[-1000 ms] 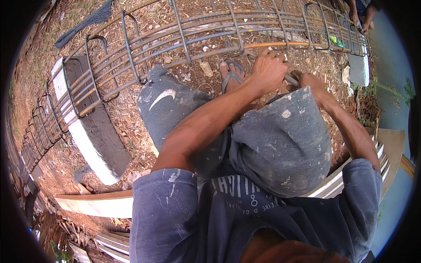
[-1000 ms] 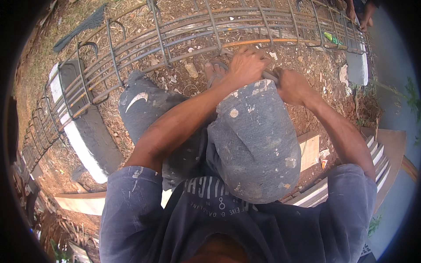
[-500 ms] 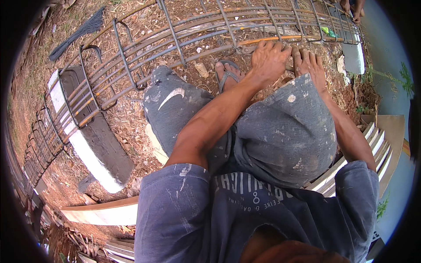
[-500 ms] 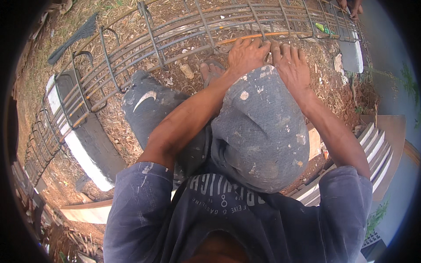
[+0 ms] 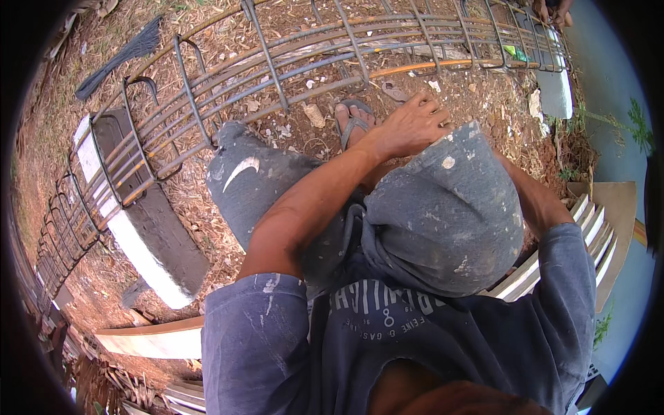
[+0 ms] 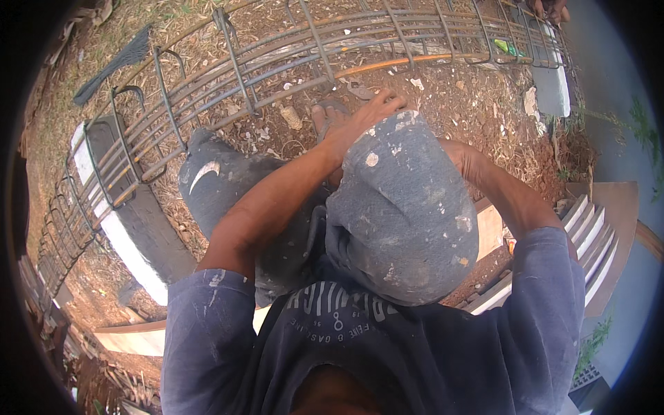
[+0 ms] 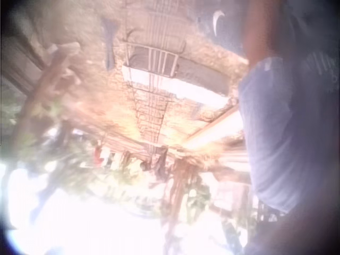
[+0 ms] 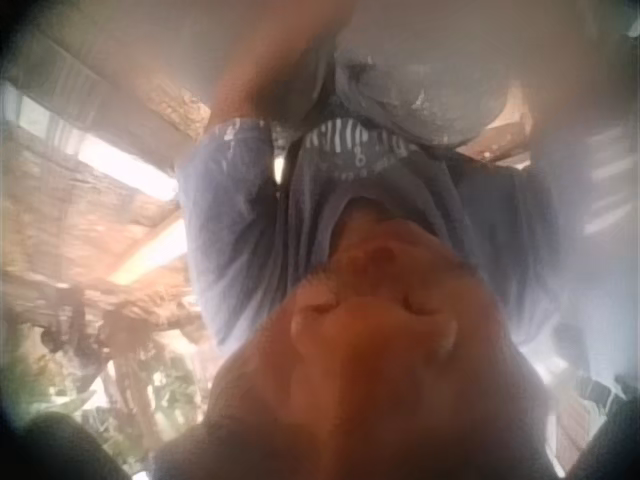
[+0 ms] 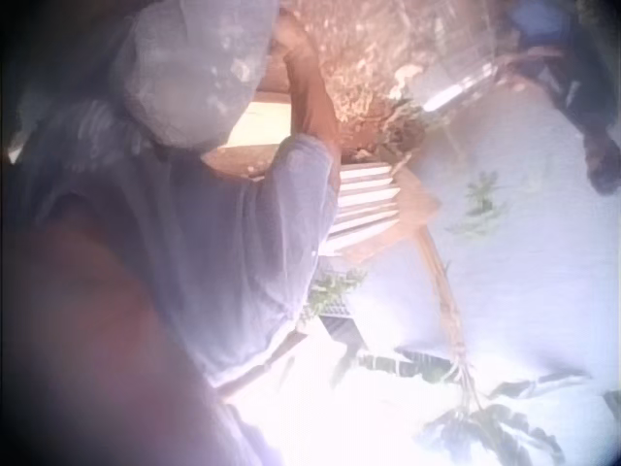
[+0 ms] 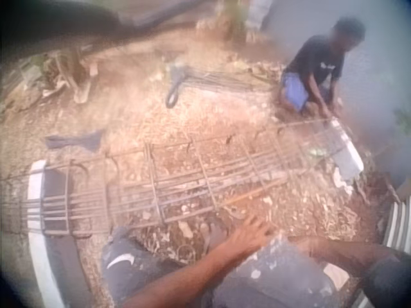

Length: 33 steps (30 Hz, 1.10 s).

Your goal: The person sits on the ground and uses pliers to tie wire around the intersections of a rebar mesh. They repeatedly wrap and twist wire to secure the grid structure.

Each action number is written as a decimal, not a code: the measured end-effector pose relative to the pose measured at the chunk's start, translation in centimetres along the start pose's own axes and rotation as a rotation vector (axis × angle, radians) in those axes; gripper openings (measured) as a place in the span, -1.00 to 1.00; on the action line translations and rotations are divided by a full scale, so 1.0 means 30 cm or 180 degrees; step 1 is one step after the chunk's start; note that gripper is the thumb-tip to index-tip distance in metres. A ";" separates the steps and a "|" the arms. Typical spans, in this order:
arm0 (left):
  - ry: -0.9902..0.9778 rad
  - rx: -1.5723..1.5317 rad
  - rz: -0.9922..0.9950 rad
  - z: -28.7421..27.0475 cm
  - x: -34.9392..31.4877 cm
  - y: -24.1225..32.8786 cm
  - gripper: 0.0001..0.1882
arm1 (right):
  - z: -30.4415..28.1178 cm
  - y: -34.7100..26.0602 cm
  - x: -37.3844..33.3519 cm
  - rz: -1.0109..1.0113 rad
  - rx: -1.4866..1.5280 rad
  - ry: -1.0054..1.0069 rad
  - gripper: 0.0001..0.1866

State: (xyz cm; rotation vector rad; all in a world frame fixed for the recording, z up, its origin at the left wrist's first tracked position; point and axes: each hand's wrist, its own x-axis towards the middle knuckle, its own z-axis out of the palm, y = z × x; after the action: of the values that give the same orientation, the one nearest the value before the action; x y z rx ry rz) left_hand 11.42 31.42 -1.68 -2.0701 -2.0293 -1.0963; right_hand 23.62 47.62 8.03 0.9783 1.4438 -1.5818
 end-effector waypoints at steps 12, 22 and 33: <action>0.1665 -0.4102 -0.3716 -0.072 -0.004 0.072 -0.61 | 0.111 0.326 0.007 -0.1281 0.0683 0.0106 -0.37; 0.0722 -0.4712 -0.3332 -0.001 0.021 0.089 -0.65 | 0.282 0.314 -0.181 -0.1488 -0.0329 0.1273 -0.32; -0.0532 -0.5004 -0.3739 0.218 -0.129 0.124 -0.68 | 0.121 0.264 -0.009 -0.1064 0.1475 0.0784 -0.45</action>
State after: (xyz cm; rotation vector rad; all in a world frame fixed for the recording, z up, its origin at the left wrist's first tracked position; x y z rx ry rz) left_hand 18.05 30.77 -6.89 -0.5020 -2.7803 -3.5901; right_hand 30.79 43.49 5.28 1.2800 1.4933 -2.1681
